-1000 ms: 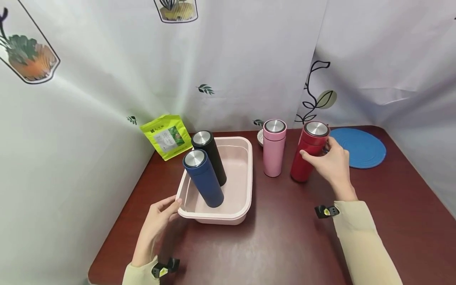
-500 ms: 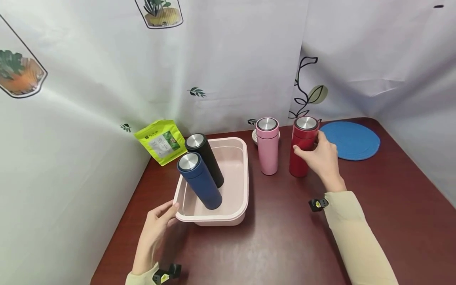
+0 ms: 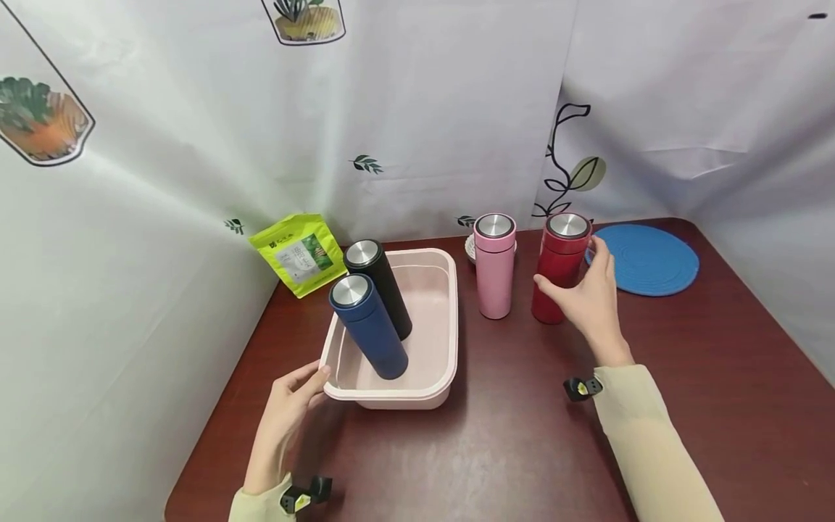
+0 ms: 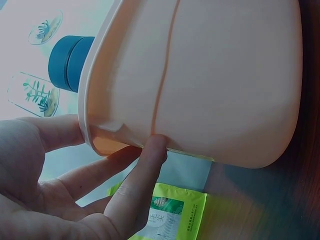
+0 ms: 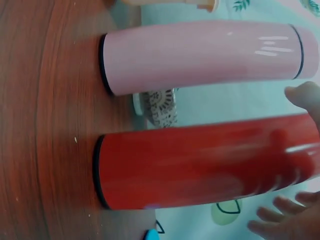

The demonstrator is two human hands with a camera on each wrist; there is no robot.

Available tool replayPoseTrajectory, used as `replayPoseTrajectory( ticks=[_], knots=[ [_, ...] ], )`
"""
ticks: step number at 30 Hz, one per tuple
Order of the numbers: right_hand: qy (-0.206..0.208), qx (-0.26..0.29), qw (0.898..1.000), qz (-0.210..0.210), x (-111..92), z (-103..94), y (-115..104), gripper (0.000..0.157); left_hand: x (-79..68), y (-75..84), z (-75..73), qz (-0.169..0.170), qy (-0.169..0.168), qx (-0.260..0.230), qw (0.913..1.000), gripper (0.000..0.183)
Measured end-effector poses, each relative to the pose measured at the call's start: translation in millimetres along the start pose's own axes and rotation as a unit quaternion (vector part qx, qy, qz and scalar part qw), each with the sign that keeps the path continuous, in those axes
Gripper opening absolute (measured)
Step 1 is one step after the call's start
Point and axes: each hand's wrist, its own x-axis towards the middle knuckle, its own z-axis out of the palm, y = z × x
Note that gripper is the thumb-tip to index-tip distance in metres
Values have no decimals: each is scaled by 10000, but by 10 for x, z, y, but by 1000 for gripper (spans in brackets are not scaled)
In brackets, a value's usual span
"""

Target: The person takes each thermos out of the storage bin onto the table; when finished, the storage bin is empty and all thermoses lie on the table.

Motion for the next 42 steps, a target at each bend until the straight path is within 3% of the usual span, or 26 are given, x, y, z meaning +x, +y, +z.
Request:
replayPoseTrajectory(
  ticks=[5, 12, 21, 32, 42],
  knots=[
    [679, 81, 9977, 20, -133, -18, -82, 101, -13, 0, 6, 25, -51, 63, 10000, 41],
    [1540, 468, 9852, -593, -266, -38, -272, 93, -1, 21, 4, 6, -10, -47, 10000, 41],
    [1725, 945, 9733, -1186, -352, -20, -456, 83, 33, 45, 1, 39, -15, 90, 10000, 41],
    [1060, 1673, 9708, -1356, -449, 197, -701, 72, -2, 21, -7, -37, -40, 31, 10000, 42],
    [-447, 2314, 9637, -1256, -529, 545, -858, 68, 23, 9, 4, -21, -23, 2, 10000, 41]
  ],
)
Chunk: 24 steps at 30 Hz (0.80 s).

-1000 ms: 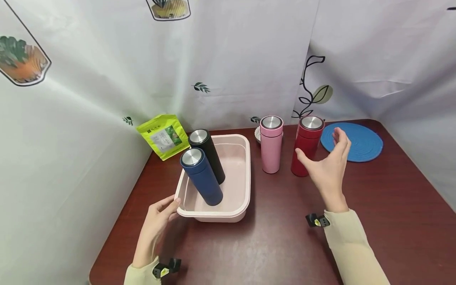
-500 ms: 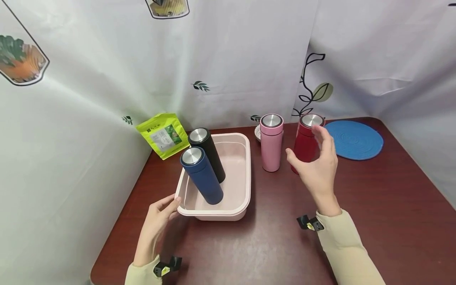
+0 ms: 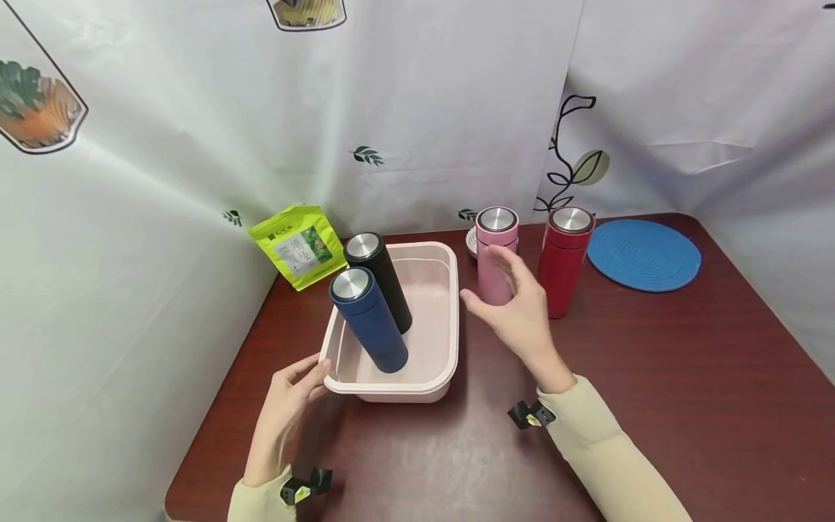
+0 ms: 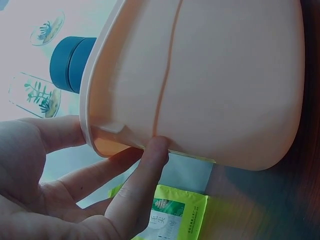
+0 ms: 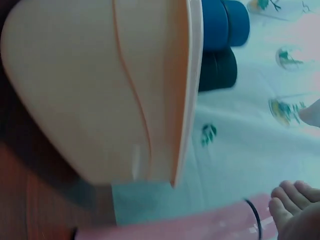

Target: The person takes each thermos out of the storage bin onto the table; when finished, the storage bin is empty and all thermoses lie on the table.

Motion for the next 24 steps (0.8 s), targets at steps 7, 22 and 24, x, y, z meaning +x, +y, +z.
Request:
replayPoseTrajectory(
  ticks=[7, 22, 24],
  knots=[
    [-1061, 261, 9934, 338, 24, 236, 8, 68, 1, -6, 7, 6, -34, 22, 10000, 41],
    [-2651, 371, 9580, 1028, 32, 596, -41, 75, 0, 9, -9, 11, -5, 107, 9999, 41],
    [-2732, 395, 9562, 979, 35, 640, -53, 75, 0, 13, -14, 15, 5, 139, 9999, 41]
  ],
)
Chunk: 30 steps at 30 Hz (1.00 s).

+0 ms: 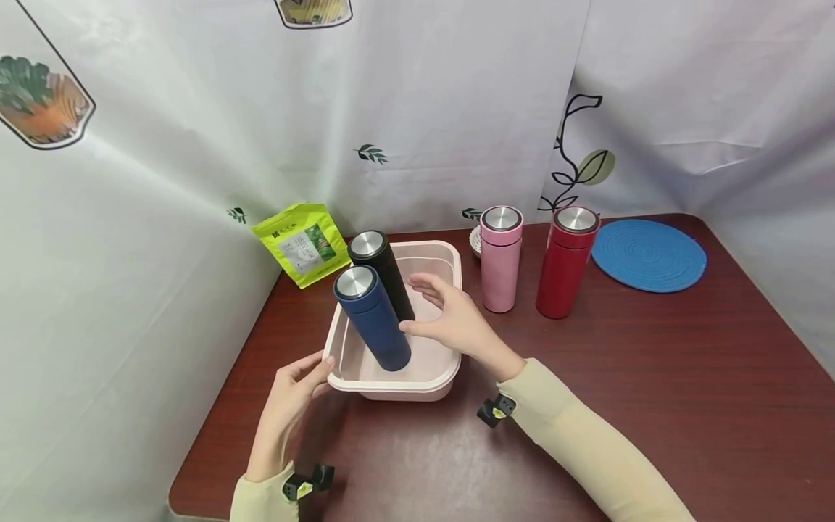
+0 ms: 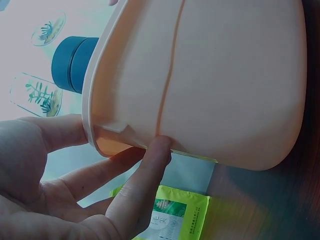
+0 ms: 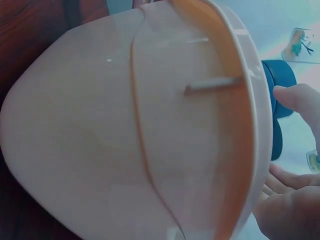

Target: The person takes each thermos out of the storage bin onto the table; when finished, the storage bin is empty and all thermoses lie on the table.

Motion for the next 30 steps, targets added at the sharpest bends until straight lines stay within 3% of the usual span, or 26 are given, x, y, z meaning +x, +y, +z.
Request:
replayPoseTrajectory(
  ticks=[14, 30],
  knots=[
    [-369, -142, 9992, -45, 167, 184, -12, 76, 3, 0, 2, 13, -15, -82, 10000, 39],
    [86, -1261, 9918, 175, 253, 425, 31, 81, 49, -41, 3, -18, 75, -54, 10000, 36]
  ],
)
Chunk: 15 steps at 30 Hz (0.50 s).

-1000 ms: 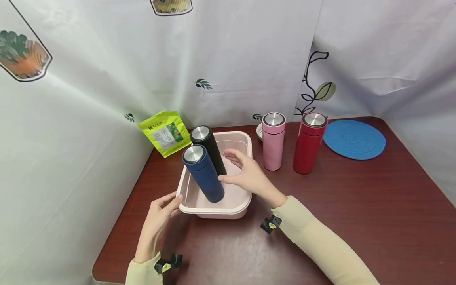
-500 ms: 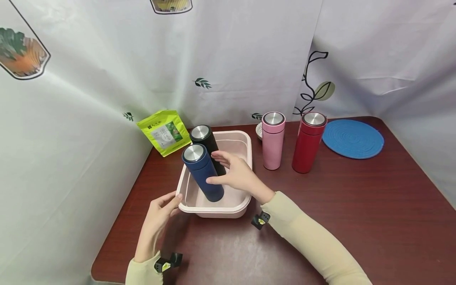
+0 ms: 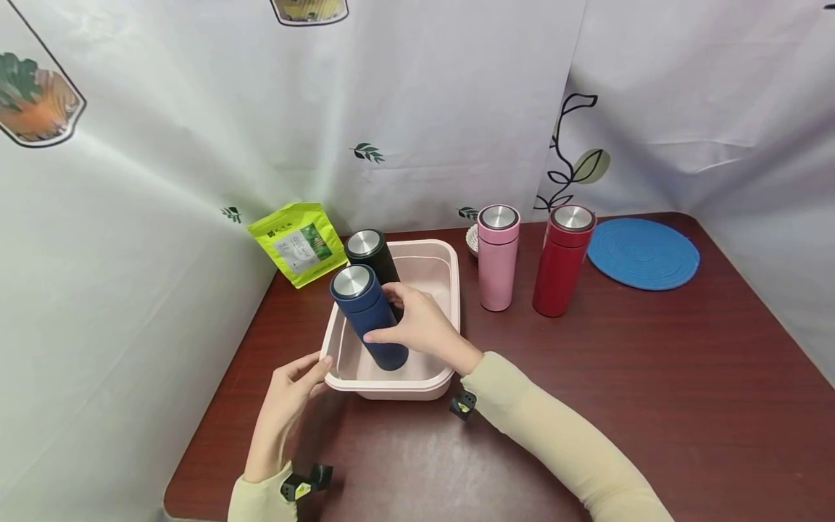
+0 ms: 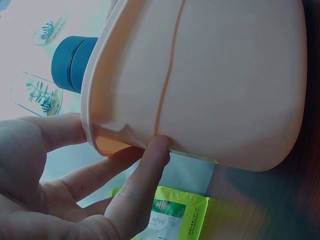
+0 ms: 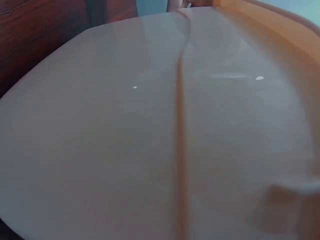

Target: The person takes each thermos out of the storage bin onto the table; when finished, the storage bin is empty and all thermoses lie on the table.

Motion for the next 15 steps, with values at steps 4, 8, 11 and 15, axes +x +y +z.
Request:
replayPoseTrajectory(
  ticks=[4, 8, 11, 15],
  knots=[
    [107, -103, 9999, 16, 26, 37, -10, 77, -12, -1, -2, 0, 3, 0, 10000, 36],
    [132, -219, 9996, -105, 41, 61, -9, 75, -23, -1, -4, -27, 11, 7, 10000, 36],
    [144, -309, 9989, -313, 52, 60, -3, 69, -24, 2, -5, -17, -1, 42, 10000, 37],
    [94, -308, 9989, -350, 58, 41, -7, 63, -11, 2, -2, -28, -8, 81, 10000, 38]
  ],
)
